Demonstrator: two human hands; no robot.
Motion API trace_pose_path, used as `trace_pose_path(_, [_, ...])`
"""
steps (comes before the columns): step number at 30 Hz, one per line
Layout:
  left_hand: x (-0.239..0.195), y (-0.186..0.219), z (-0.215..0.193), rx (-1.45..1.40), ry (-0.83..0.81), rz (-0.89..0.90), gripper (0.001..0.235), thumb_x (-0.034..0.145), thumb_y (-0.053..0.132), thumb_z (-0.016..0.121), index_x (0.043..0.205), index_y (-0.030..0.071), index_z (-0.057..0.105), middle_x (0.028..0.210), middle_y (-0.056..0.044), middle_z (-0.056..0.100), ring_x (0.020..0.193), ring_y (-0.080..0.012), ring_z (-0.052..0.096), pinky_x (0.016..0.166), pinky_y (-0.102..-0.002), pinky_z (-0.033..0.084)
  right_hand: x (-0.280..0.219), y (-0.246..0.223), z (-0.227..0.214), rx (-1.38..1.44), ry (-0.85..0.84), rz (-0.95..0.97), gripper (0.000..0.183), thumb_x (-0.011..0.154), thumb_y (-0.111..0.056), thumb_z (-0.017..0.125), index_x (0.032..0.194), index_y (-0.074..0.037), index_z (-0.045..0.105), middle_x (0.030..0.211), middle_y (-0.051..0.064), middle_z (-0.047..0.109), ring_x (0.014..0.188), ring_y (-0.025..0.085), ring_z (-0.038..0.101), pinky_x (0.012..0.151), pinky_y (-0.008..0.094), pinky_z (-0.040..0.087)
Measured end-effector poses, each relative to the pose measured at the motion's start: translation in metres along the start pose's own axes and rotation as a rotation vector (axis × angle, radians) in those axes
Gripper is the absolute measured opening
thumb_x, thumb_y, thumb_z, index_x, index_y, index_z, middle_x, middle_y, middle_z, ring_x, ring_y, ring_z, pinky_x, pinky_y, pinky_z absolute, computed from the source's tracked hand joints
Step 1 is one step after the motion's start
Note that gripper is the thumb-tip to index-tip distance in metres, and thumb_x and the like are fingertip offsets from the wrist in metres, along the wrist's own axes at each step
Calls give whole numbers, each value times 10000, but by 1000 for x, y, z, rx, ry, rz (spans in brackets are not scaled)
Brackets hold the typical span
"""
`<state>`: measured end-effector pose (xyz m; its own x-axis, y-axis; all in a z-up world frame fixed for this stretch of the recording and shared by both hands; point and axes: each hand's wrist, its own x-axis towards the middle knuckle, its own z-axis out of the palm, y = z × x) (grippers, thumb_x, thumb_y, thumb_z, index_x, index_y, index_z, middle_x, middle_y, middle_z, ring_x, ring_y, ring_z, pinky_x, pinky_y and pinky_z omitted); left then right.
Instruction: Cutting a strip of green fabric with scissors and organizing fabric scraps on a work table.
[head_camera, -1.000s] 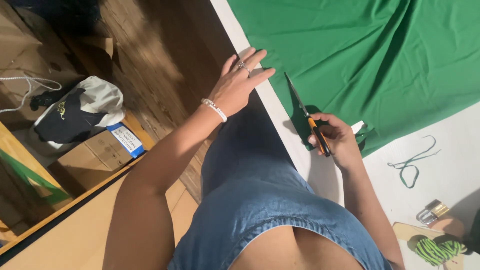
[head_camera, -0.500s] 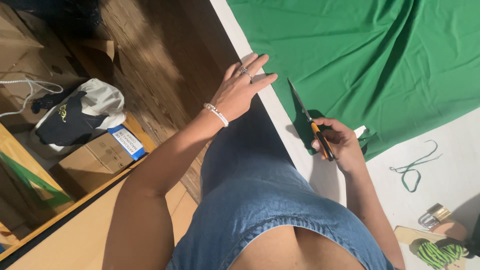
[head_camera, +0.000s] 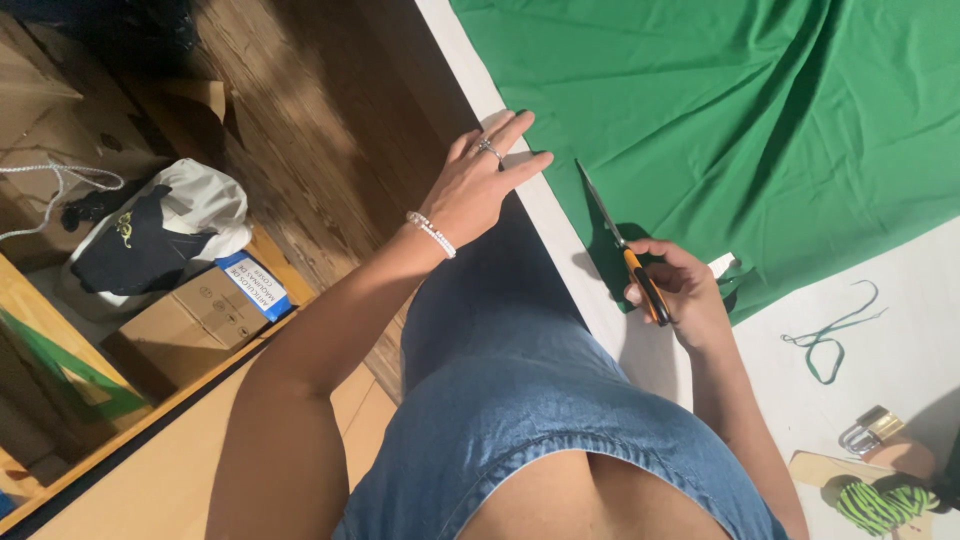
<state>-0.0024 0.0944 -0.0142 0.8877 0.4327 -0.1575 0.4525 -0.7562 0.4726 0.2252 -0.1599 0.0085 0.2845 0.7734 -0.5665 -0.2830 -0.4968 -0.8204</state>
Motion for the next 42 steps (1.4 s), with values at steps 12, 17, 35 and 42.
trace_pose_path(12, [0, -10, 13, -19, 56, 49, 682, 965, -135, 504, 1510, 275, 513, 1663, -135, 195, 1572, -317, 175, 1206, -541, 323, -1, -2, 4, -16, 2, -8, 608, 712, 40, 819, 1289, 8, 629, 677, 160, 632, 428, 205, 647, 342, 238, 466])
trace_pose_path(17, [1, -14, 24, -17, 93, 71, 655, 975, -112, 512, 1510, 266, 513, 1664, -134, 185, 1574, -317, 165, 1215, -516, 327, -3, 0, 5, -6, 7, -16, 598, 717, 56, 813, 1284, 24, 625, 691, 168, 637, 441, 198, 645, 354, 235, 480])
trace_pose_path(35, [0, -19, 27, -27, 112, 108, 658, 976, -115, 533, 1522, 253, 512, 1666, -149, 167, 1572, -339, 164, 1260, -482, 285, 12, -15, 16, -38, -14, -45, 598, 719, 36, 809, 1286, 25, 617, 666, 187, 620, 407, 218, 628, 332, 247, 415])
trace_pose_path(42, [1, -20, 29, -42, 103, 99, 617, 1010, -83, 499, 1523, 260, 509, 1671, -126, 156, 1574, -320, 150, 1278, -471, 258, 10, -13, 19, -19, -10, -39, 590, 737, 38, 804, 1295, 14, 614, 689, 179, 633, 420, 214, 633, 347, 236, 424])
